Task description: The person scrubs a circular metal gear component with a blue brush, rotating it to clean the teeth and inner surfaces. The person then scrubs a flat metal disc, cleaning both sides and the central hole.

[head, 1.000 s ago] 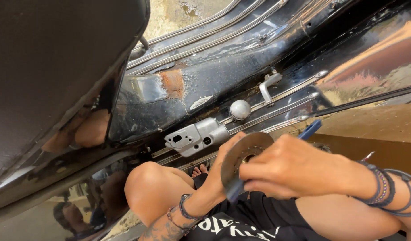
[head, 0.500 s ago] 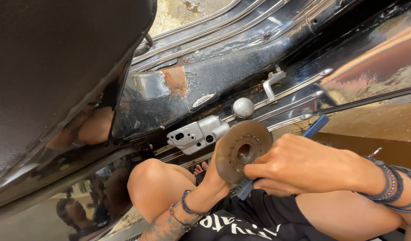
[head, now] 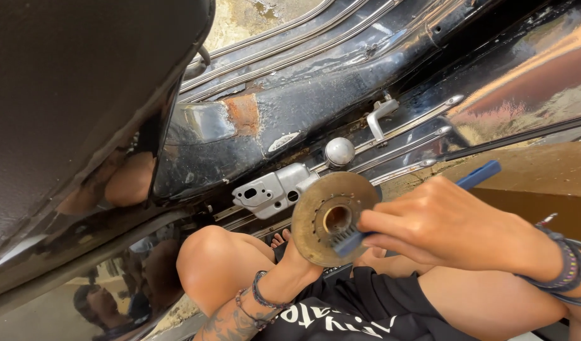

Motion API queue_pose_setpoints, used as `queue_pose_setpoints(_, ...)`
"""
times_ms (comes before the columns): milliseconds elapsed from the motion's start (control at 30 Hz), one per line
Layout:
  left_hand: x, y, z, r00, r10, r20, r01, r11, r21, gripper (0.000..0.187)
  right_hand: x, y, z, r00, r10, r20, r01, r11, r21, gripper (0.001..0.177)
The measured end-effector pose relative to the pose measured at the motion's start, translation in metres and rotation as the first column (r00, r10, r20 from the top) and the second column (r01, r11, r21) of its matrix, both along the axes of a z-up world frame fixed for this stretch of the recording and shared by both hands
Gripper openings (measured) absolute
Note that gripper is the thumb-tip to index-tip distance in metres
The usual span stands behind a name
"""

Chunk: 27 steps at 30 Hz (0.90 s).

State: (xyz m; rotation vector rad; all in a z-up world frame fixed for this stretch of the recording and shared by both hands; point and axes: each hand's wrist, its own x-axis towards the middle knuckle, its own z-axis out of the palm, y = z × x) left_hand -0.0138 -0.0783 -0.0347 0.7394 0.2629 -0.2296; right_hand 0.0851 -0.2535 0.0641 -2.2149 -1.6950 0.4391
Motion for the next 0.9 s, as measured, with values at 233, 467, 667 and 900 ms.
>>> queue_pose_setpoints(233,0.004,-0.009,0.002,0.999,0.005,-0.031,-0.007,0.999,-0.051,0.03,0.003,0.0,-0.001,0.994,0.097,-0.055,-0.097,0.995,-0.004,0.027)
queue_pose_setpoints(467,-0.012,-0.024,0.002,0.987,-0.147,-0.062,0.14,0.985,-0.104,0.03,0.009,-0.02,0.028,0.976,-0.143,0.164,0.115,0.978,0.172,0.027)
queue_pose_setpoints(667,-0.007,-0.036,0.004,0.97,-0.227,-0.083,0.213,0.965,-0.152,0.031,-0.006,-0.035,0.037,0.981,-0.104,0.162,0.079,0.985,0.151,0.019)
queue_pose_setpoints(900,-0.003,-0.04,0.004,0.975,-0.187,-0.118,0.165,0.97,-0.179,0.032,0.004,-0.038,0.032,0.958,-0.272,0.09,0.243,0.937,0.249,0.023)
